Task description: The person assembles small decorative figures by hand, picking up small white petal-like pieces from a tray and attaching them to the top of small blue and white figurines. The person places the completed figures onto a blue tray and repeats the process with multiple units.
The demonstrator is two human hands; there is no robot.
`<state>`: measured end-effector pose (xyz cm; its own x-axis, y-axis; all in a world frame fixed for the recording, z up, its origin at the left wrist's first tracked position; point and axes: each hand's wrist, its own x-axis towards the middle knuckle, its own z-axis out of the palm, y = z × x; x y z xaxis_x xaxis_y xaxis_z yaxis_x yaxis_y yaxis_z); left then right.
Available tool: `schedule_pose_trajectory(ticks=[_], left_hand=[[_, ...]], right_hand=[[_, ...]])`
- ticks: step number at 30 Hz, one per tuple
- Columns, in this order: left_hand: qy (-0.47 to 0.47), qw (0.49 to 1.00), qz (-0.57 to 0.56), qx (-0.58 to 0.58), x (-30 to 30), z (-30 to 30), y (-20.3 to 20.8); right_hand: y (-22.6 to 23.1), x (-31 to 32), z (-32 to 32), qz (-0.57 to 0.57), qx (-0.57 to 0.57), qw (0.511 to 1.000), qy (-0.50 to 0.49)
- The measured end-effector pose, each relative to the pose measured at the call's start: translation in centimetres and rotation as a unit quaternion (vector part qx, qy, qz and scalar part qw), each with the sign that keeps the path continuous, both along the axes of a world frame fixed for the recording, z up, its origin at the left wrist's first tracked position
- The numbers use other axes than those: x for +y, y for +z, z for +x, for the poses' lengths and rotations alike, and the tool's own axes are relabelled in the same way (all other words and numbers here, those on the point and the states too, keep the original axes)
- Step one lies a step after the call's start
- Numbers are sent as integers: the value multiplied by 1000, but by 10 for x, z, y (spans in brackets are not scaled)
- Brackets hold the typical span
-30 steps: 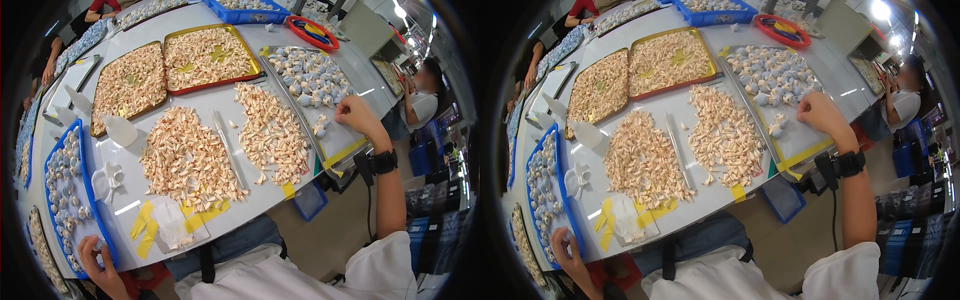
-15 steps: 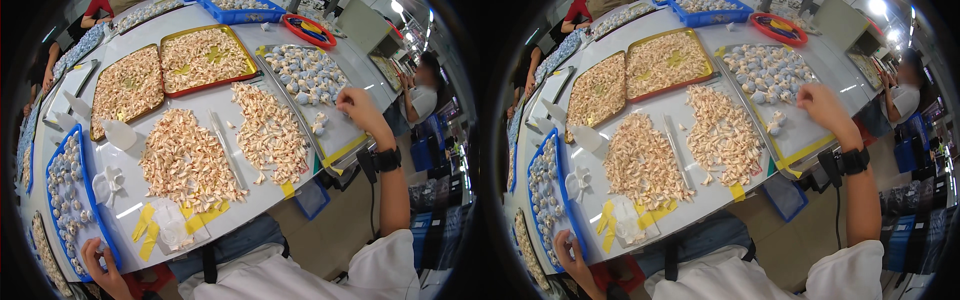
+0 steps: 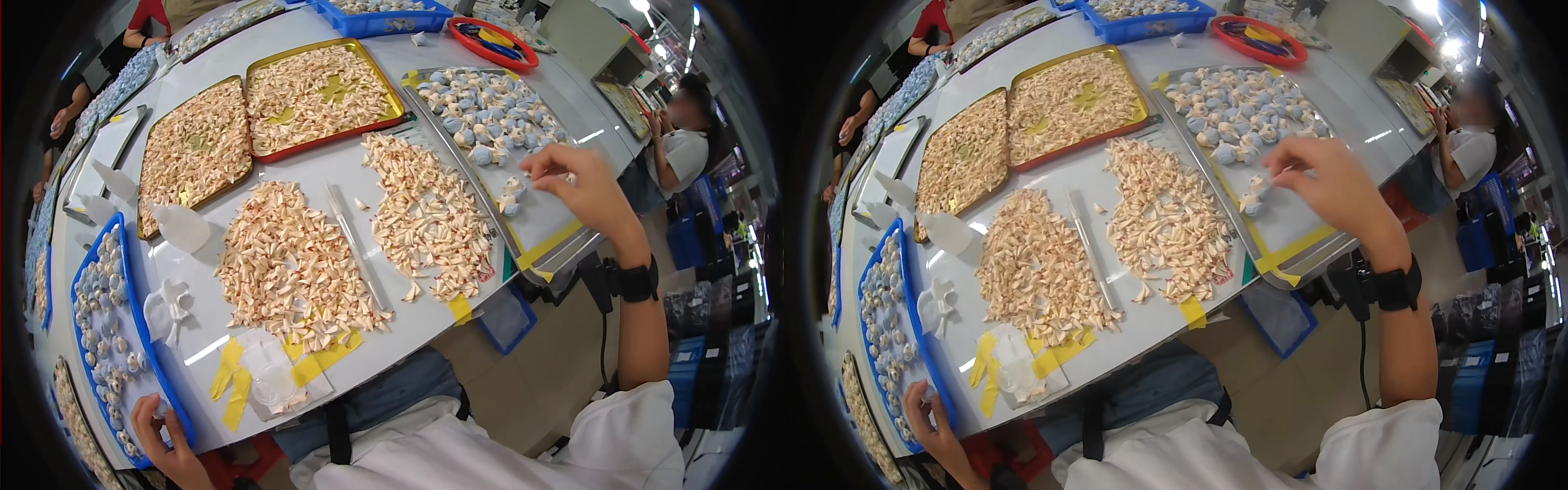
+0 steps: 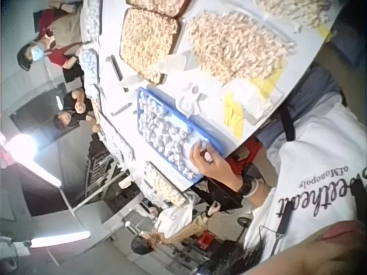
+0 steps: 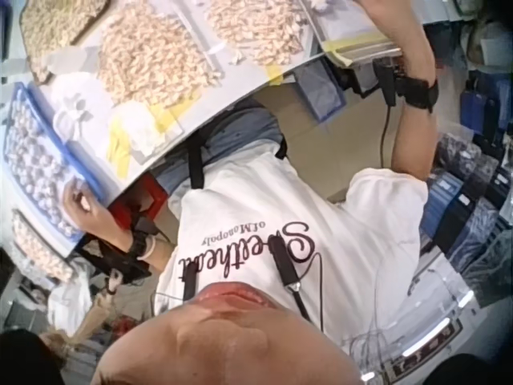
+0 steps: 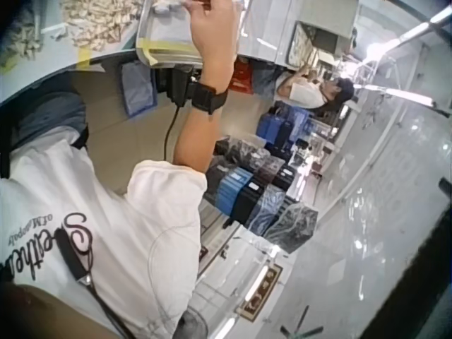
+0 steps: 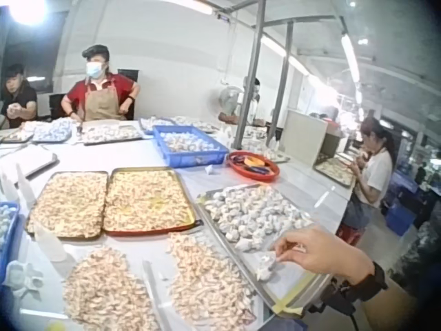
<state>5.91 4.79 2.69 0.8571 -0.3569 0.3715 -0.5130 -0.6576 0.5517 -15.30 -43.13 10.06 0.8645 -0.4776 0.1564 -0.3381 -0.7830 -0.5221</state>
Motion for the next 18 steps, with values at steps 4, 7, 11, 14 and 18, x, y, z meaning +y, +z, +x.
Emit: schedule_pose_trajectory(ticks=[4, 7, 11, 14, 18], left_hand=[[-5, 1000, -1, -1, 4, 2, -2], [-8, 1000, -1, 3, 2, 0, -1], [-8, 1000, 3, -1, 3, 0, -1], [-11, 1000, -3, 1, 2, 3, -3], [-8, 1000, -3, 14, 3, 3, -3]], right_hand=[[-10, -2, -11, 38, 8, 999, 2], [-2, 0, -20, 14, 26, 999, -25], [2, -9, -38, -47, 37, 992, -111], [-5, -37, -59, -8, -15, 990, -143], [-20, -51, -67, 50, -12, 985, -167]])
